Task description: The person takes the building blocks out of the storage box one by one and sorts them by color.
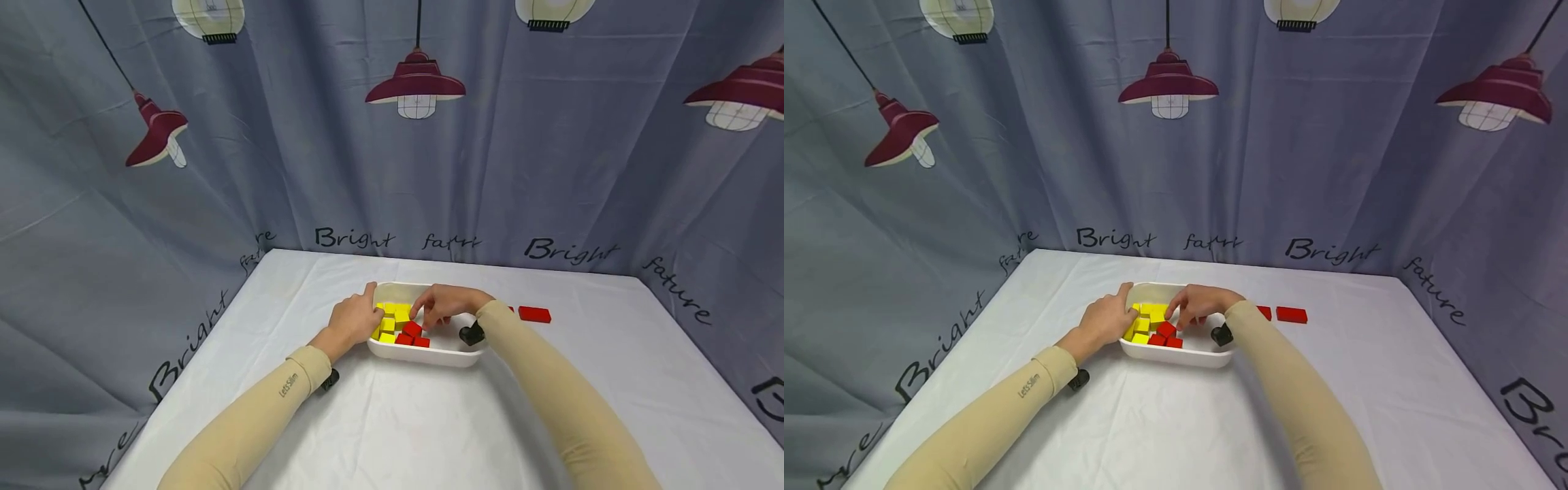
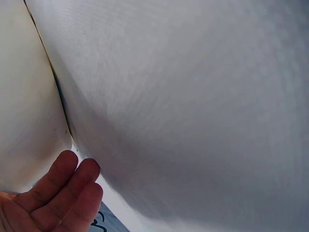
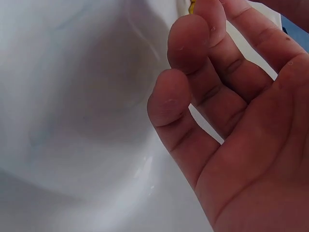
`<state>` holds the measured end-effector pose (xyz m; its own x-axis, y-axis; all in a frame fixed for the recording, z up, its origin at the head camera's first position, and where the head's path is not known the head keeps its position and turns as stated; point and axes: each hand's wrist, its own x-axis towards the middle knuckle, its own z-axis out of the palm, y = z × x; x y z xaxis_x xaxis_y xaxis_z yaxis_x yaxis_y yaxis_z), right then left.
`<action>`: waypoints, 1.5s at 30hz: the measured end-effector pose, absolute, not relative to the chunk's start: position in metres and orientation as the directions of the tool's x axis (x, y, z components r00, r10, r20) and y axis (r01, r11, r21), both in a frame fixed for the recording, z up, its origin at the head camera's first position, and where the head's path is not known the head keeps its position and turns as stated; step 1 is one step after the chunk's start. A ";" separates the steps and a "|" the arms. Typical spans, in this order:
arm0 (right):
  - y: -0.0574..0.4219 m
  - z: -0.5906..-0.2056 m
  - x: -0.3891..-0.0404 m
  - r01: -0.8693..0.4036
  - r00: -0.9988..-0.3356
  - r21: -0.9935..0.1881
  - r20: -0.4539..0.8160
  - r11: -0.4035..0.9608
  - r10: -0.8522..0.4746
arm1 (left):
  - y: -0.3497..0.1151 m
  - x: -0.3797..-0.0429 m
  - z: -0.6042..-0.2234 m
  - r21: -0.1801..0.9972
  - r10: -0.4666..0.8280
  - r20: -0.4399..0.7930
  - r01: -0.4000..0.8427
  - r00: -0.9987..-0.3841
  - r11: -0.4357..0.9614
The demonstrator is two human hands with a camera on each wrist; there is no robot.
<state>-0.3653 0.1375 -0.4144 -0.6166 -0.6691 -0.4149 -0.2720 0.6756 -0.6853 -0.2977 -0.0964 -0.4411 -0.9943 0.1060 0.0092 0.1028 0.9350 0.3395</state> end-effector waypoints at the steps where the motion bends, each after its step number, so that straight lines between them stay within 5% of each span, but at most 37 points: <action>1: 0.137 -0.414 -0.365 -0.269 -0.618 -0.685 -0.417 0.677 -0.667 | -0.097 -0.298 -0.441 0.339 0.105 0.013 0.103 -0.994 0.935; 45: 0.139 -0.414 -0.363 -0.267 -0.619 -0.658 -0.443 0.704 -0.648 | -0.097 -0.297 -0.440 0.338 0.105 0.005 0.100 -0.994 0.936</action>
